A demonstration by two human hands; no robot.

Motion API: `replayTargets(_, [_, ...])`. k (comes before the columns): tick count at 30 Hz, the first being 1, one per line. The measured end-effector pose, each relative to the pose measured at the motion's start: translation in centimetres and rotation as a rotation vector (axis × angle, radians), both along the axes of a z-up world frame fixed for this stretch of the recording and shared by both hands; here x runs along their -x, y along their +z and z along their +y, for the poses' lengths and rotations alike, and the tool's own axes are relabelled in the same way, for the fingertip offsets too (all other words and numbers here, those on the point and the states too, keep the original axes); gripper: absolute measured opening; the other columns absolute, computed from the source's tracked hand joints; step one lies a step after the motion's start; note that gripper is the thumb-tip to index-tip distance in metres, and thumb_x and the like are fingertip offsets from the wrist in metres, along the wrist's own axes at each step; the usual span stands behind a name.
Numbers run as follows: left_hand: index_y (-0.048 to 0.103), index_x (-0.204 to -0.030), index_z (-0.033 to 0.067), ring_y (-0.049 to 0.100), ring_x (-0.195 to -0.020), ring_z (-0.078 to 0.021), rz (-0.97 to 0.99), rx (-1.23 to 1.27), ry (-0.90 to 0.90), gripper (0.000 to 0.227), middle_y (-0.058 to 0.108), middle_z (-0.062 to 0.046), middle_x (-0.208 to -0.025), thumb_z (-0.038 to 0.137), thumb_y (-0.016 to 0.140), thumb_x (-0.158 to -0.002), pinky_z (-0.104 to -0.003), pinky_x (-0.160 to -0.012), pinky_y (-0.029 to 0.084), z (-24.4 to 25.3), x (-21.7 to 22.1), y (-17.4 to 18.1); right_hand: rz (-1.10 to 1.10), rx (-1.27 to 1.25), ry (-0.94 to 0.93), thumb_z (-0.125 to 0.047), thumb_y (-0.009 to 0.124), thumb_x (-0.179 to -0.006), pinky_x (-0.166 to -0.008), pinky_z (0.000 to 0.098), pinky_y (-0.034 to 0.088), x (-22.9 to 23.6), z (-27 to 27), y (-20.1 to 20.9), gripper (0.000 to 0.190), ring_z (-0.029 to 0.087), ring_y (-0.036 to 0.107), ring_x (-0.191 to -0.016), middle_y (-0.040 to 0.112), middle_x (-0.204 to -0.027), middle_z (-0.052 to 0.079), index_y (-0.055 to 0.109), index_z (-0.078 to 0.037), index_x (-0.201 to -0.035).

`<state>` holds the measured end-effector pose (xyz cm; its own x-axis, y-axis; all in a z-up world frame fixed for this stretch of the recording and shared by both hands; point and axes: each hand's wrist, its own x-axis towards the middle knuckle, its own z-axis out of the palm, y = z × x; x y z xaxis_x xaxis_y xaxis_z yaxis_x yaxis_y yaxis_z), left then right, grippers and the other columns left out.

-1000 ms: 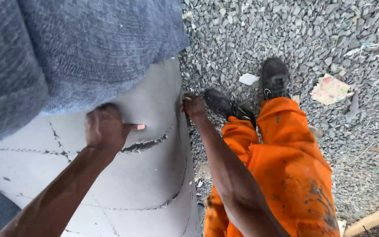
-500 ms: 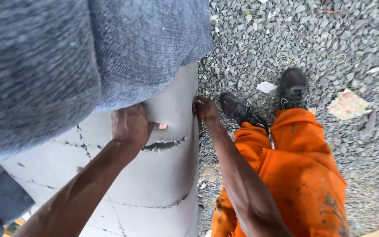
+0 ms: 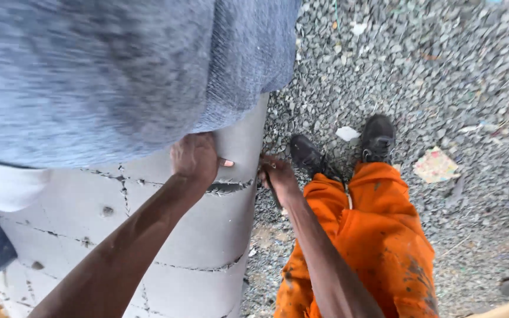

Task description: Cutting a large piece of grey upholstery foam along pre-marked grid lines using a long knife.

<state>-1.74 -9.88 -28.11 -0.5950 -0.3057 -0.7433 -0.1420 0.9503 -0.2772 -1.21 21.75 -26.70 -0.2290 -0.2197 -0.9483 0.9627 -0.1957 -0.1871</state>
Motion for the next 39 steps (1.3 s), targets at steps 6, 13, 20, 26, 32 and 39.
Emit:
replayTargets(6, [0.085,-0.116,0.0219,0.094,-0.120,-0.0412,-0.106,-0.119,0.141,0.035,0.096,-0.006,-0.116,0.048,0.098,-0.098,-0.061,-0.106,0.075,5.1,7.4,7.1,-0.023,0.078,-0.132,0.002,0.065,-0.122,-0.057,0.0308,0.051,-2.4,-1.0,-3.7,0.040,0.019,0.066,-0.076,0.071,-0.091,0.016,0.083,0.004,-0.158])
replayTargets(13, [0.086,-0.127,0.0257,0.091,-0.128,-0.0414,-0.158,-0.137,0.068,0.036,0.096,-0.005,-0.122,0.053,0.094,-0.106,-0.062,-0.112,0.067,7.1,7.6,6.7,0.042,-0.056,0.223,-0.017,0.066,-0.119,-0.065,0.0401,0.057,-0.6,0.9,7.8,0.024,0.025,0.075,-0.072,0.075,-0.082,0.012,0.088,-0.011,-0.116])
replayTargets(20, [0.093,-0.115,0.0195,0.090,-0.127,-0.0466,0.013,-0.171,0.097,0.027,0.095,-0.013,-0.116,0.044,0.083,-0.117,-0.064,-0.107,0.063,7.3,8.8,5.1,-0.161,-0.029,-0.035,0.001,0.064,-0.122,-0.049,0.0323,0.042,-0.5,-1.0,8.4,0.024,0.015,0.059,-0.062,0.065,-0.077,0.008,0.085,0.007,-0.131])
replayTargets(26, [0.087,-0.148,0.0212,0.073,-0.156,-0.0456,-0.174,-0.154,0.083,0.067,0.088,-0.013,-0.151,0.068,0.099,-0.101,-0.066,-0.123,0.061,8.7,7.6,2.8,-0.182,0.044,-0.002,-0.004,0.065,-0.127,-0.044,0.0301,0.052,0.5,-0.7,14.2,0.053,0.017,0.065,-0.062,0.069,-0.084,0.009,0.064,0.005,-0.179])
replayTargets(32, [0.090,-0.141,0.0120,0.091,-0.116,-0.0445,0.095,-0.240,0.239,0.031,0.092,-0.018,-0.130,0.009,0.081,-0.111,-0.058,-0.088,0.078,9.3,10.6,7.6,-0.297,-0.036,-0.179,0.001,0.072,-0.122,-0.056,0.0299,0.048,4.3,-4.3,24.4,0.040,0.014,0.068,-0.073,0.074,-0.102,0.007,0.086,-0.012,-0.157])
replayTargets(39, [0.096,-0.138,0.0091,0.092,-0.116,-0.0337,-0.140,-0.263,0.248,0.023,0.095,-0.015,-0.127,0.007,0.086,-0.116,-0.048,-0.097,0.079,9.1,14.3,11.8,-0.223,-0.030,-0.076,-0.002,0.066,-0.126,-0.061,0.0272,0.046,4.7,-4.6,25.9,0.033,0.011,0.061,-0.071,0.072,-0.087,0.005,0.076,-0.006,-0.157])
